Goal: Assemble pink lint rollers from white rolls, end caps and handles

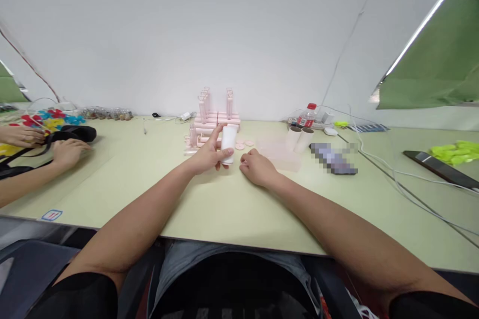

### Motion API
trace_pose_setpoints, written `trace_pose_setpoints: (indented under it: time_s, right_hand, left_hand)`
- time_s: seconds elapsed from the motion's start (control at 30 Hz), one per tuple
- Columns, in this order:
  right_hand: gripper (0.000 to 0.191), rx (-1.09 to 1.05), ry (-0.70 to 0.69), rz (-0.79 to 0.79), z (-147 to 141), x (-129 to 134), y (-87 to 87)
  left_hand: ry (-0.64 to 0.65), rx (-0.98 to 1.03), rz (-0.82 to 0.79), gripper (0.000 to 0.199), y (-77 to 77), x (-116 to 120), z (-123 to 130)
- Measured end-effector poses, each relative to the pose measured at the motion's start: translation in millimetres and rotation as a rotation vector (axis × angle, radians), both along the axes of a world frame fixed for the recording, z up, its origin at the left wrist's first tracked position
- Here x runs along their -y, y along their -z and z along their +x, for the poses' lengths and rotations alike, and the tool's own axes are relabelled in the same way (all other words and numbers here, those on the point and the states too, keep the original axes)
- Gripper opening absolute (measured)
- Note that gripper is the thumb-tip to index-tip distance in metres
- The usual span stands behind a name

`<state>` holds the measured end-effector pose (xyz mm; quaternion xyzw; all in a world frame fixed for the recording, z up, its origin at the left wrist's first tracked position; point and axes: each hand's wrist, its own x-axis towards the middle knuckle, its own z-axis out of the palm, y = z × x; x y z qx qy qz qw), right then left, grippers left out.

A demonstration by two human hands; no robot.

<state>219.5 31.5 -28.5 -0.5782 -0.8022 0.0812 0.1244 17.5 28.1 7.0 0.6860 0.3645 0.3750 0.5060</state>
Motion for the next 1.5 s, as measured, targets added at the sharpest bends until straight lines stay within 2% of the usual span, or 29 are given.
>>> trace_pose_setpoints:
  time_s: [0.1,0.2,0.27,0.3,0.43,0.5,0.57,0.63,0.7,0.77,0.87,0.97,1.1,1.2,1.27,1.43,1.5]
  right_hand:
    - [0.036,-0.16,-0.034,0.073,1,5,-0.2]
    - [0.076,-0.374,-0.194,0.228,0,12,-1.1]
    - [0.101,-0.398,-0.318,0.308,-1,18,-2.4]
    - [0.106,-0.385,-0.36,0.343,-2,19,-3.2]
    - [0.094,-0.374,-0.466,0.431,-3,22,-5.5]
    - [0.086,-0.436,-0.476,0.434,-2,22,-5.9]
    - [0.081,-0.517,-0.42,0.433,-1,21,-5.9]
    - [0.079,-0.586,-0.343,0.438,1,21,-5.5]
    - [0.077,-0.654,-0.301,0.445,4,20,-4.5]
    - [0.076,-0.742,-0.297,0.426,6,19,-2.7]
    - [0.072,-0.944,-0.308,0.268,5,17,0.6]
    - [0.063,-1.243,-0.324,-0.006,1,19,1.5]
    - [0.047,-1.645,-0.375,-0.424,-5,24,-4.1]
    - [0.043,-1.781,-0.387,-0.641,-6,29,-10.6]
    - [0.043,-1.813,-0.378,-0.758,-5,30,-13.8]
    - [0.054,-1.752,-0.319,-1.021,-6,28,-14.6]
    - [0.063,-1.716,-0.296,-1.089,-7,28,-13.9]
  left_hand:
    - [0.009,-0.027,0.033,0.098,3.1,0,1]
    - [0.021,0.009,0.02,0.099,5.4,1,2]
    - [0.033,0.025,-0.007,0.099,5.4,3,4]
    - [0.051,0.018,-0.022,0.099,5.1,4,5]
    - [0.219,-0.084,-0.082,0.096,2.9,11,8]
    - [0.234,-0.126,-0.086,0.087,0.7,11,7]
    - [0.108,-0.144,-0.037,0.072,-3.2,7,2]
    - [-0.116,-0.194,0.093,0.055,-8.7,0,-8]
    - [-0.305,-0.335,0.264,0.043,-13.9,-7,-20]
    - [-0.372,-0.567,0.356,0.035,-16.9,-12,-29]
    - [-0.343,-0.903,0.275,0.031,-14.8,-14,-32]
    - [-0.299,-1.088,0.214,0.031,-6.7,-11,-21]
    - [-0.273,-1.124,0.17,0.016,5.8,-9,-8]
    - [-0.298,-1.073,0.151,0.016,11.0,-12,-8]
    - [-0.323,-0.951,0.123,0.022,11.0,-13,-8]
    - [-0.333,-0.249,-0.096,0.029,1.4,-5,6]
    - [-0.314,-0.151,-0.123,0.038,-3.5,3,14]
